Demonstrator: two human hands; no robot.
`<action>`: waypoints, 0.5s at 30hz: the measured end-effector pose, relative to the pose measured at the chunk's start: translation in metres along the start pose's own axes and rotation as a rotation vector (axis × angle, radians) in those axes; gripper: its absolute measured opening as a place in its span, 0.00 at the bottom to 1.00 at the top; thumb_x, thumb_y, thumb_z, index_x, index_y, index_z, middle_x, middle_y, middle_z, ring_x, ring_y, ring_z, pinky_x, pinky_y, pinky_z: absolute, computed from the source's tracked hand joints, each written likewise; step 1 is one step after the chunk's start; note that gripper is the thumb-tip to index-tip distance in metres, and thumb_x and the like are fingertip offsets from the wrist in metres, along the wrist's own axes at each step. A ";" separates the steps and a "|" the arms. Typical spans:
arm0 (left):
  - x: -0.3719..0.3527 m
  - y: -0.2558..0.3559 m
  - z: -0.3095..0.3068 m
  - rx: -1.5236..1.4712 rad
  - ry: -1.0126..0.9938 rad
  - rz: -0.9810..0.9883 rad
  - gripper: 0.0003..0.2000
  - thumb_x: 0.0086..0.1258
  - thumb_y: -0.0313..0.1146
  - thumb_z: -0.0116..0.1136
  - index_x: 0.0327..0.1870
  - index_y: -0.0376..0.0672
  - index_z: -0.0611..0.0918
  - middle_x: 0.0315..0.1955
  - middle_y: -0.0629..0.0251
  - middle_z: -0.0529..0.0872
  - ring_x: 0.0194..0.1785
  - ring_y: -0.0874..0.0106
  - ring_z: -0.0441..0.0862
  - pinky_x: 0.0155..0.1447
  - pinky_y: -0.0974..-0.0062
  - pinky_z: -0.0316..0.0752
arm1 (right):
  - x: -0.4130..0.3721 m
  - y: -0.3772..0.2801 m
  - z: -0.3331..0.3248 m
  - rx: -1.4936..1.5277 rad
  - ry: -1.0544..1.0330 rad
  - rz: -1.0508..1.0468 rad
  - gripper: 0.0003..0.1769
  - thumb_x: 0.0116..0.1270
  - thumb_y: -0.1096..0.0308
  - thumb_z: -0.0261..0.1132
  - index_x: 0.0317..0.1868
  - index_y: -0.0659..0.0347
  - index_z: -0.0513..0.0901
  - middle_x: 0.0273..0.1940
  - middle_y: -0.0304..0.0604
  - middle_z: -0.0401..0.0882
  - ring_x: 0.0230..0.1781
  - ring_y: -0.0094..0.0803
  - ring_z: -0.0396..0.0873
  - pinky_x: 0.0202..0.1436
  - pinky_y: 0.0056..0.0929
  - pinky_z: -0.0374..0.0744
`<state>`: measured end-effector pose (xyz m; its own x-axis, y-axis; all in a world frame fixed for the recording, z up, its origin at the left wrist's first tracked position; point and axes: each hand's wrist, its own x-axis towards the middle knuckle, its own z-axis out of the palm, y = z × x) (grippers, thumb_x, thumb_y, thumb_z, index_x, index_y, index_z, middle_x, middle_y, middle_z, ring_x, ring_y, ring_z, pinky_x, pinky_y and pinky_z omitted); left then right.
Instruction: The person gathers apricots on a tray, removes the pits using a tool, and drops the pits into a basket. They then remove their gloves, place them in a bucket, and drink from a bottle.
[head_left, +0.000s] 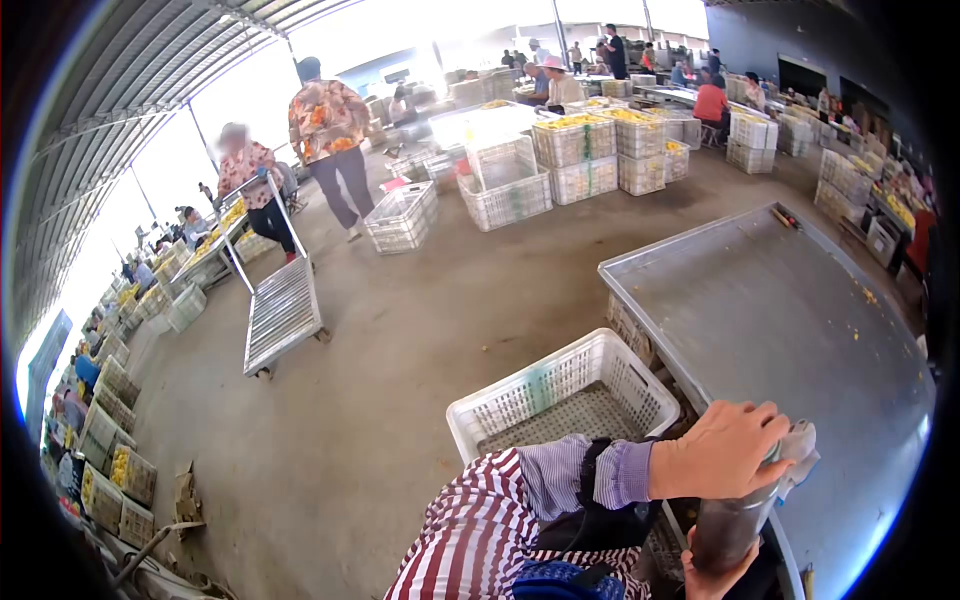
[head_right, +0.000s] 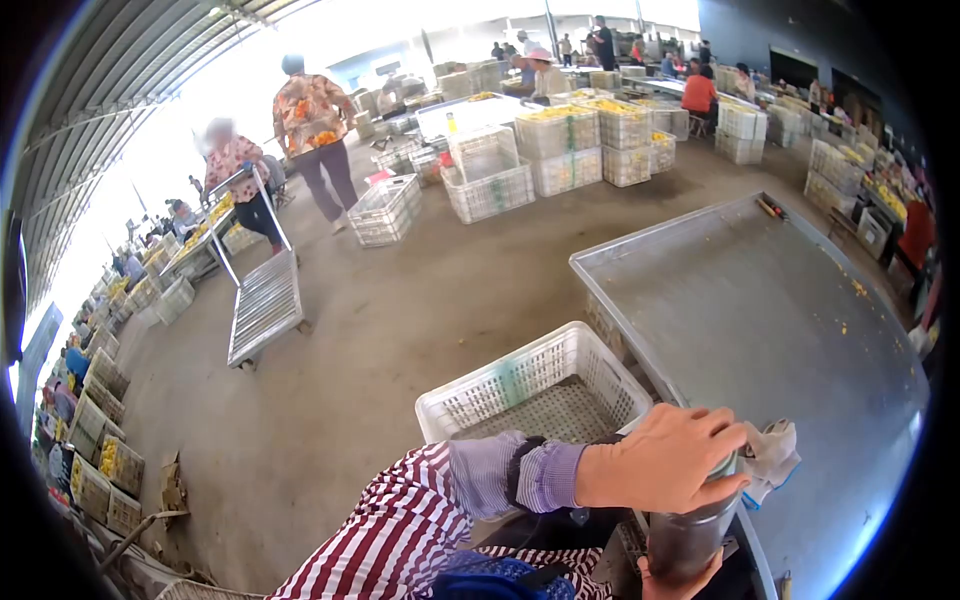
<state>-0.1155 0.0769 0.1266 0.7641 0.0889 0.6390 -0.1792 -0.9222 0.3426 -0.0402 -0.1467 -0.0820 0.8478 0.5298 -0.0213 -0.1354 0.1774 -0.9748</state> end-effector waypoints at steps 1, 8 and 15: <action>0.001 -0.001 -0.001 0.017 -0.006 -0.034 0.19 0.69 0.47 0.57 0.43 0.38 0.76 0.36 0.56 0.80 0.36 0.55 0.82 0.35 0.60 0.75 | 0.000 0.000 -0.001 0.009 0.010 0.005 0.51 0.51 0.60 0.75 0.73 0.48 0.56 0.67 0.50 0.64 0.62 0.51 0.70 0.55 0.52 0.79; 0.001 -0.009 0.002 -0.106 -0.107 0.104 0.21 0.67 0.49 0.60 0.47 0.39 0.76 0.42 0.58 0.79 0.42 0.58 0.81 0.36 0.61 0.75 | -0.009 0.002 -0.013 0.077 0.075 0.002 0.57 0.47 0.66 0.80 0.74 0.48 0.53 0.69 0.52 0.61 0.63 0.53 0.69 0.59 0.54 0.77; 0.008 -0.013 -0.015 -0.184 -0.214 0.344 0.26 0.61 0.49 0.65 0.51 0.39 0.75 0.44 0.58 0.76 0.46 0.61 0.80 0.35 0.63 0.75 | -0.017 0.001 -0.013 0.403 0.072 0.114 0.66 0.45 0.73 0.83 0.76 0.48 0.44 0.73 0.56 0.53 0.65 0.58 0.65 0.65 0.57 0.73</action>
<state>-0.1162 0.0958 0.1379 0.7481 -0.3090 0.5873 -0.5381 -0.8004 0.2642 -0.0481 -0.1661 -0.0858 0.8474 0.5084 -0.1531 -0.4081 0.4390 -0.8005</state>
